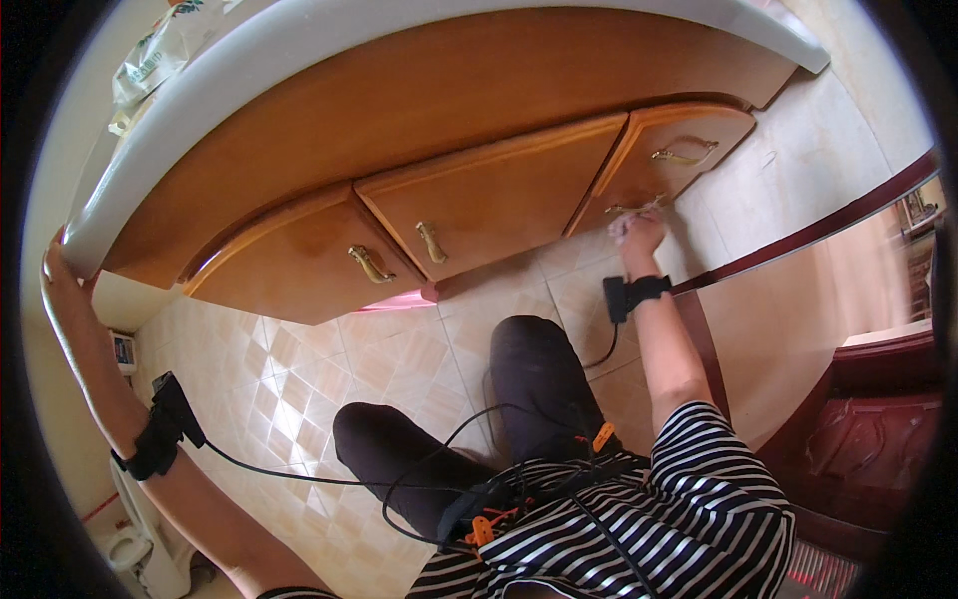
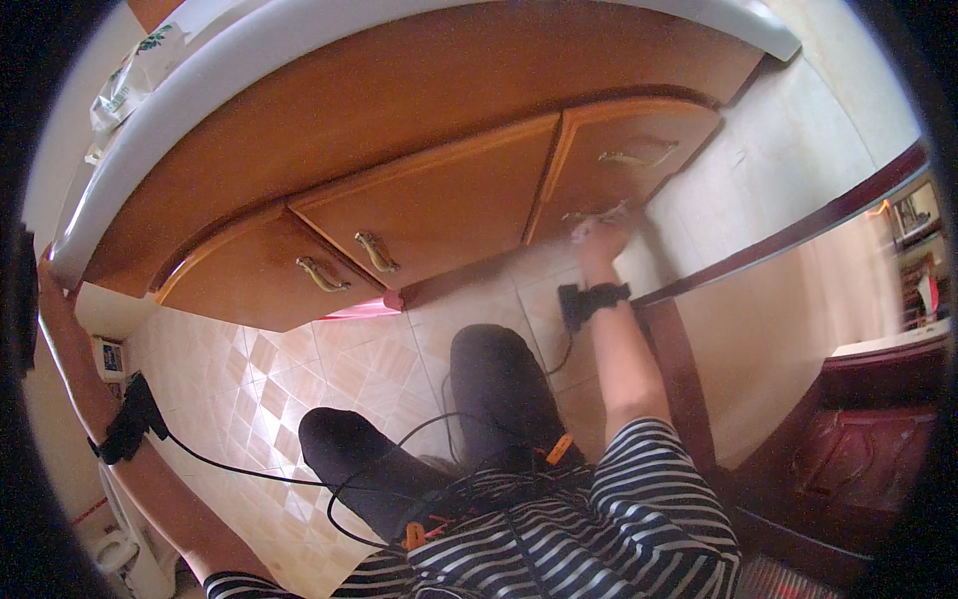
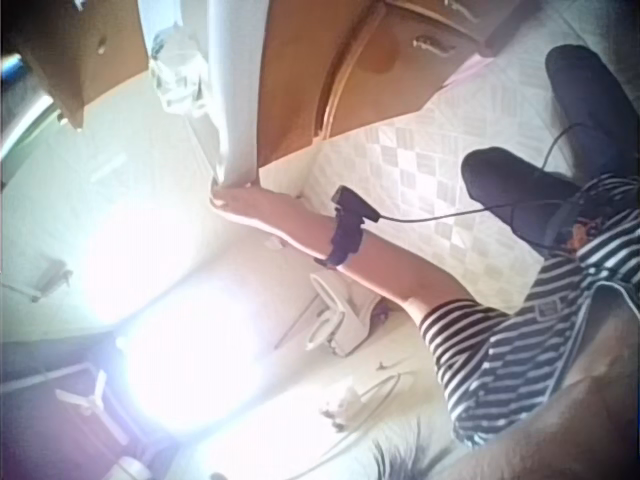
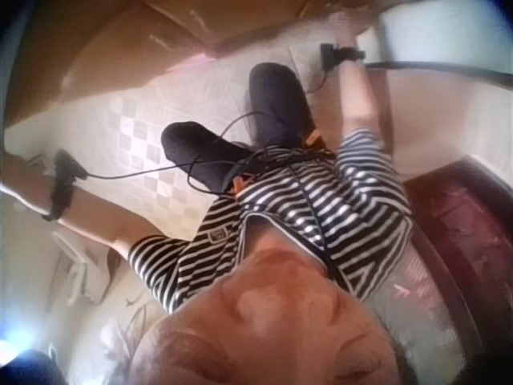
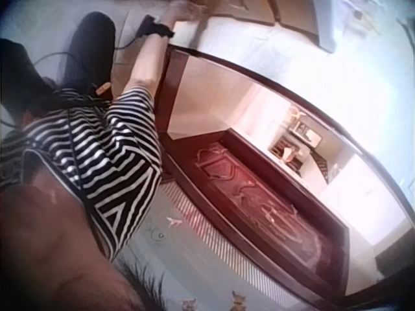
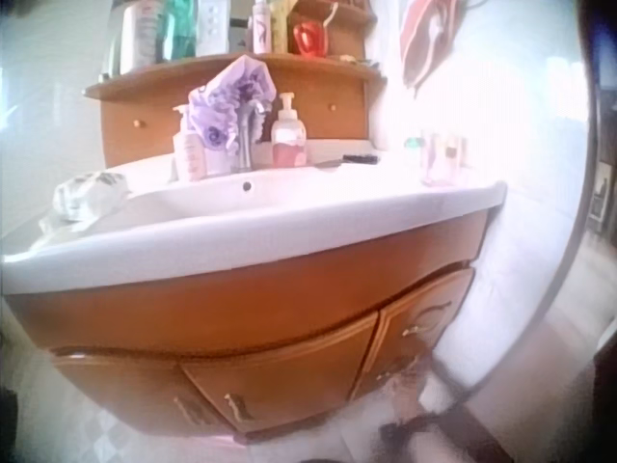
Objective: Cleaning the bathroom sink, walls, and cabinet with a cloth.
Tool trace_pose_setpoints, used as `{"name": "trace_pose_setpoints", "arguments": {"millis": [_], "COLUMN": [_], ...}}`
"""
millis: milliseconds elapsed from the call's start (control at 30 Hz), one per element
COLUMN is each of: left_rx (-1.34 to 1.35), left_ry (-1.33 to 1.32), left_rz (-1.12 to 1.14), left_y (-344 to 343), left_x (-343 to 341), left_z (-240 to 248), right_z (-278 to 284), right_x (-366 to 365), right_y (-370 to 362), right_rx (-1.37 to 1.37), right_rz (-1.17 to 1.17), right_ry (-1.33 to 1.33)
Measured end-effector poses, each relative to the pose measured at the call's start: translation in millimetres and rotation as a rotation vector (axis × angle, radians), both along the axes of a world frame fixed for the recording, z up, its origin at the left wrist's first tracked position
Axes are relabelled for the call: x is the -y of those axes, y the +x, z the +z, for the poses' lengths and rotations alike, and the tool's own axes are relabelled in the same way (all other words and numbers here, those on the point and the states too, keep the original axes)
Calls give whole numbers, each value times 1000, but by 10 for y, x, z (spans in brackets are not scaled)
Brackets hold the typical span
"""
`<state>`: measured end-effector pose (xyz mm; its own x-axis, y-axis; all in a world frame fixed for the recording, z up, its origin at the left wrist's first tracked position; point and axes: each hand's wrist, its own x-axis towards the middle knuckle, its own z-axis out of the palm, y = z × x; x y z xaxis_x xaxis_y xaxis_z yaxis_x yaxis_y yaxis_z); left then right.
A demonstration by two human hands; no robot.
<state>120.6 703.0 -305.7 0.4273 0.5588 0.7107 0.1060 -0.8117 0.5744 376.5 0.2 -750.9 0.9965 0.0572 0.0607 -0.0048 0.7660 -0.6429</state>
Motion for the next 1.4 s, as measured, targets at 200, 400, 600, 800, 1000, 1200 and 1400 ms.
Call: {"name": "trace_pose_setpoints", "arguments": {"millis": [200, 400, 600, 800, 1000, 1200, 1400], "left_rx": [-10, 13, 17, 39, 7, -30, -23], "left_ry": [4, -23, -38, -53, 49, 166, 70], "left_rz": [9, 26, 39, 72, 67, -25, 16], "left_y": [-216, -159, -142, -154, -277, -217, -170], "left_x": [-10, -2, 23, 54, 106, 123, 111], "left_z": [185, 174, 177, 223, 284, 115, 206], "right_z": [690, 619, 610, 1107, 1780, 2961, 2252], "right_x": [-1778, -1182, -1032, -1621, -1856, -1872, -1954], "right_y": [-945, -869, -776, -1117, -1265, -1228, -959], "right_rx": [-185, 522, 315, 293, 176, 556, 984], "right_rz": [-216, -246, -76, 75, 202, -467, -933], "right_ry": [-612, -1917, -1970, -1616, -800, -442, -1471]}}
